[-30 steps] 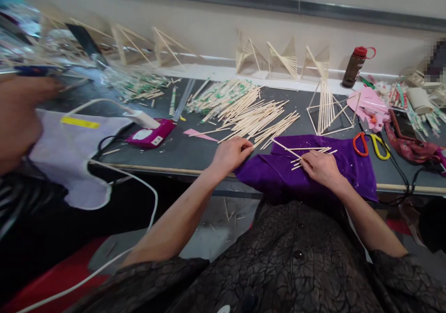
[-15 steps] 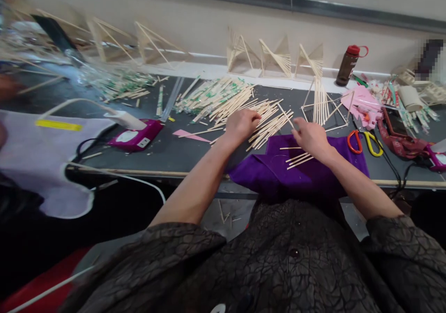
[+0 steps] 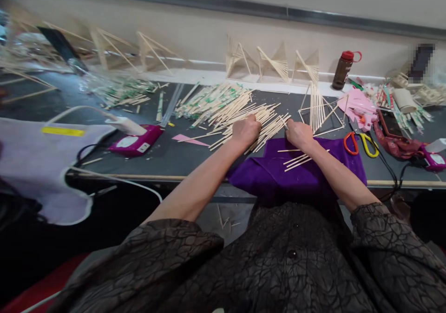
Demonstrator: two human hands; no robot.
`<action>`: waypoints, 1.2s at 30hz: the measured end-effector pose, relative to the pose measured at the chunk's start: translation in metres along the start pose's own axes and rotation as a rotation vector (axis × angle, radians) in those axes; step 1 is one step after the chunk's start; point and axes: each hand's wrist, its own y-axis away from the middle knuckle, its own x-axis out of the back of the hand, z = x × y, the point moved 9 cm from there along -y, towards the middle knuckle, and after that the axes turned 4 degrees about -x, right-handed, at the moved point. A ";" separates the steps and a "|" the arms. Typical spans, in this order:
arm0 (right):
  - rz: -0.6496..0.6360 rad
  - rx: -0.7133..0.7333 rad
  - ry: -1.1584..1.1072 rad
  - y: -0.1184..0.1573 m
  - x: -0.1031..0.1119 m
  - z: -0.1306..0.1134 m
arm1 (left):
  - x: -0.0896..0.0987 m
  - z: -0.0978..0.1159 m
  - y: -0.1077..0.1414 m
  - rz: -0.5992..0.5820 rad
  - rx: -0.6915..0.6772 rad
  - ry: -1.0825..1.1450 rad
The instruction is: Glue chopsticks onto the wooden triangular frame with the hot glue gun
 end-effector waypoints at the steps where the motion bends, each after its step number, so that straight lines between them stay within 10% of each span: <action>1: 0.000 -0.002 0.001 -0.001 -0.001 0.000 | 0.000 -0.001 -0.001 0.016 0.006 -0.013; 14: -0.016 -0.044 0.050 -0.003 0.007 -0.003 | 0.021 -0.047 -0.013 0.141 0.156 0.207; 27: -0.137 0.106 -0.152 -0.039 -0.015 -0.087 | 0.033 -0.047 0.021 0.278 0.191 1.295; 32: -0.048 0.158 -0.293 -0.023 0.012 -0.067 | 0.037 -0.022 0.034 0.140 0.131 1.412; 36: -0.042 0.015 -0.974 -0.010 0.035 -0.021 | 0.028 0.008 0.044 -0.011 0.110 1.498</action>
